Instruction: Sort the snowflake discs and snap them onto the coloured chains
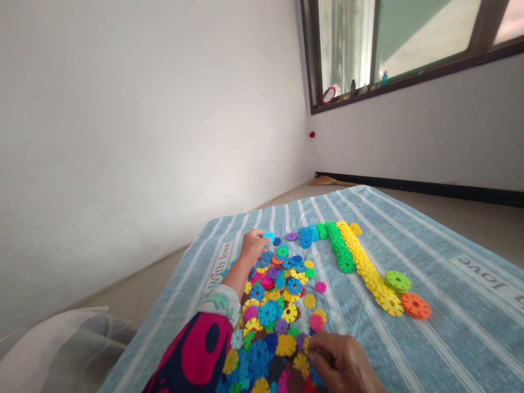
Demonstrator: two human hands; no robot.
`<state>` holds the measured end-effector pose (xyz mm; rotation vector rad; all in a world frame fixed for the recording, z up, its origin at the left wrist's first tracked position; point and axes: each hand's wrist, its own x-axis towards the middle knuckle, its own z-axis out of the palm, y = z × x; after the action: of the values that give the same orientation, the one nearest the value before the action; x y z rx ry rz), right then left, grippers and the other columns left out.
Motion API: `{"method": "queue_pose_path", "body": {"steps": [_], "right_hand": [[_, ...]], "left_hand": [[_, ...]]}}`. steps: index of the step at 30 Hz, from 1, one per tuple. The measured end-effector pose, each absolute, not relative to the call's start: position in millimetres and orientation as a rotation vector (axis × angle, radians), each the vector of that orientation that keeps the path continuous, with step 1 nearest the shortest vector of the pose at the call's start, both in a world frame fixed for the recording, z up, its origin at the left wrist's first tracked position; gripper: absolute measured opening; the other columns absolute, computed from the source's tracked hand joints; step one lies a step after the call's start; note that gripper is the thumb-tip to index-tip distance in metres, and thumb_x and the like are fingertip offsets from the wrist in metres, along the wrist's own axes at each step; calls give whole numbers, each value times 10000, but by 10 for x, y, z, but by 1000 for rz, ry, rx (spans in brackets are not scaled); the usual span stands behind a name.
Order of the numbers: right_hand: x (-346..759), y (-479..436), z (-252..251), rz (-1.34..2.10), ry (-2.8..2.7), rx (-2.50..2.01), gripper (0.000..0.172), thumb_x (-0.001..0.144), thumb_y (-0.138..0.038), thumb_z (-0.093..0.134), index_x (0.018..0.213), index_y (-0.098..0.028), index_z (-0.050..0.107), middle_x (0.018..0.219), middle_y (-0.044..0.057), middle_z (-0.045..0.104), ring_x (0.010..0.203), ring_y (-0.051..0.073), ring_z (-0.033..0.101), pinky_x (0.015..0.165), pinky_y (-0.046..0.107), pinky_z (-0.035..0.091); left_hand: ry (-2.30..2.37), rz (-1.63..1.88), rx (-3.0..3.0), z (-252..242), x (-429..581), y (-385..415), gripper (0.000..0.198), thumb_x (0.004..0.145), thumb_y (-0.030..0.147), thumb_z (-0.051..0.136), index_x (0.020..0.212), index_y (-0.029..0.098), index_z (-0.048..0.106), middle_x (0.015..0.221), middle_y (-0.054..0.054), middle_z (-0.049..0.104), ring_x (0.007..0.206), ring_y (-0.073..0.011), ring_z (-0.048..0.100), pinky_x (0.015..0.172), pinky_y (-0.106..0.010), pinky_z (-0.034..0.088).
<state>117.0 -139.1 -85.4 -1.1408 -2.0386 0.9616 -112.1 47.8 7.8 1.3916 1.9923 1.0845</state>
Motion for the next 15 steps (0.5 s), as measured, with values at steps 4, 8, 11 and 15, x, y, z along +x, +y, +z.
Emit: {"method": "queue_pose_path", "body": {"steps": [4,8,11,15], "right_hand": [[1189,-1430,-851,937,-2042,-1137,268,854,-294,445,714,-179,643,610,-17,593,574,107,516,553,203,313],[1211,-1444,-845,933,-2024,-1128,277,868,-306,435,741,-178,645,592,-23,571,560,107,499,554,207,312],[1227,-1454,-800,958,-2012,-1146,259,866,-311,454,744,-184,643,575,-30,553,553,110,498,551,209,312],[1247,-1466,-737,991,-1991,-1144,267,876,-313,445,743,-189,640,589,-26,568,564,116,507,553,214,318]], "left_hand": [[1957,993,1333,192,-1230,242,291,651,251,723,900,150,612,730,-12,694,608,-145,676,520,-204,483],[1957,870,1337,257,-1334,2,274,628,195,723,878,151,621,715,8,686,587,-148,676,479,-192,454],[1977,801,1357,256,-1372,-131,282,597,166,737,860,144,636,654,33,656,542,-133,647,463,-186,435],[1987,768,1381,218,-1356,-219,305,589,160,743,882,140,661,618,50,626,509,-109,600,462,-184,429]]}}
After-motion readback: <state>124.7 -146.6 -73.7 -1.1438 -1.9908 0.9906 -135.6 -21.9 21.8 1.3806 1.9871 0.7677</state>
